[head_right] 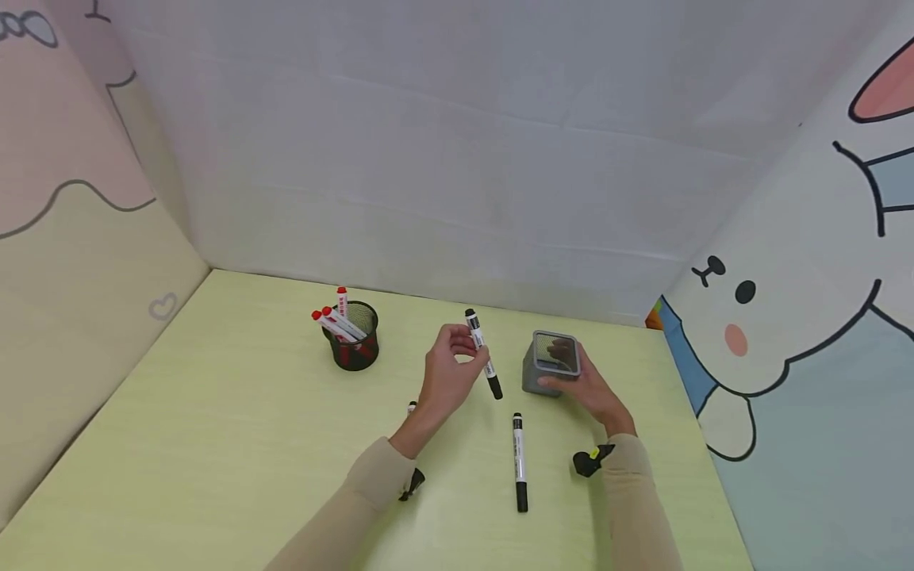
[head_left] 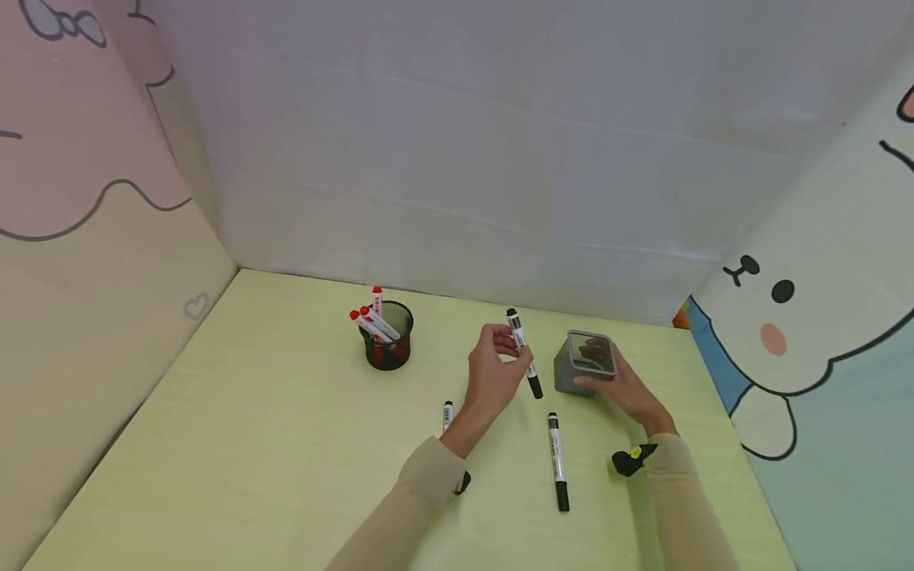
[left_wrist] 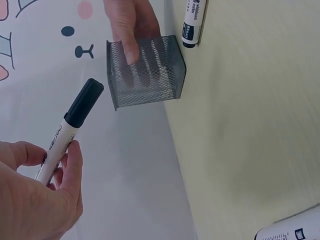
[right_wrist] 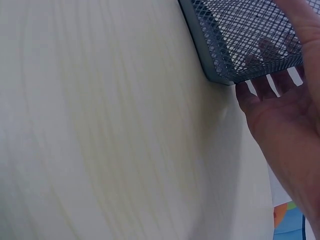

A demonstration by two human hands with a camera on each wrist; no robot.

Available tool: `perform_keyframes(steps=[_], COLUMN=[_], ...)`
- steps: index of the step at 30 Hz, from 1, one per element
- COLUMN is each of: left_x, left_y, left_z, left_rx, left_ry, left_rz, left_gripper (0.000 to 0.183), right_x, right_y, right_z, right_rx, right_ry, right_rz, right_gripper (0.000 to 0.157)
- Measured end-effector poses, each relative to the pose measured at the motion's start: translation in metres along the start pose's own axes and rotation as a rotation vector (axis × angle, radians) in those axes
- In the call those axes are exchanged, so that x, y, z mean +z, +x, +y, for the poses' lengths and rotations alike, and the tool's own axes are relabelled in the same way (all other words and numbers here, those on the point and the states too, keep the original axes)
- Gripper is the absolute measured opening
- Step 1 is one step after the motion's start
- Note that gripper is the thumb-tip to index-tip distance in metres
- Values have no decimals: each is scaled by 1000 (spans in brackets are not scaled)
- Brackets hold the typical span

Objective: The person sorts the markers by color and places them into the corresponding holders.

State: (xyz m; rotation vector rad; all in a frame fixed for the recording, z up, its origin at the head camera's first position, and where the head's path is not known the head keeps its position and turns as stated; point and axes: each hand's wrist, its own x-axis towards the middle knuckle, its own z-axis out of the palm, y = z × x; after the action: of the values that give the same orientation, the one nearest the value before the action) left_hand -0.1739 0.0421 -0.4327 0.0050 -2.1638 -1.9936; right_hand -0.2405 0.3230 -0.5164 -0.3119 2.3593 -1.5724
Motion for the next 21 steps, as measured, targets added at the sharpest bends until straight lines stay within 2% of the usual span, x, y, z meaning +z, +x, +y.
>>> perform_keyframes(steps=[11,21], left_x=[21,38], left_y=[15,25], left_z=[-2,-2], left_rx=[8,22], left_ry=[-124,-112], left_rz=[35,58], left_gripper=[30,30], right_x=[1,0], right_y=[3,4], right_z=[6,6], right_rx=[-13,20], right_ry=[3,-18], right_rz=[-5,-4], right_gripper=[92,99])
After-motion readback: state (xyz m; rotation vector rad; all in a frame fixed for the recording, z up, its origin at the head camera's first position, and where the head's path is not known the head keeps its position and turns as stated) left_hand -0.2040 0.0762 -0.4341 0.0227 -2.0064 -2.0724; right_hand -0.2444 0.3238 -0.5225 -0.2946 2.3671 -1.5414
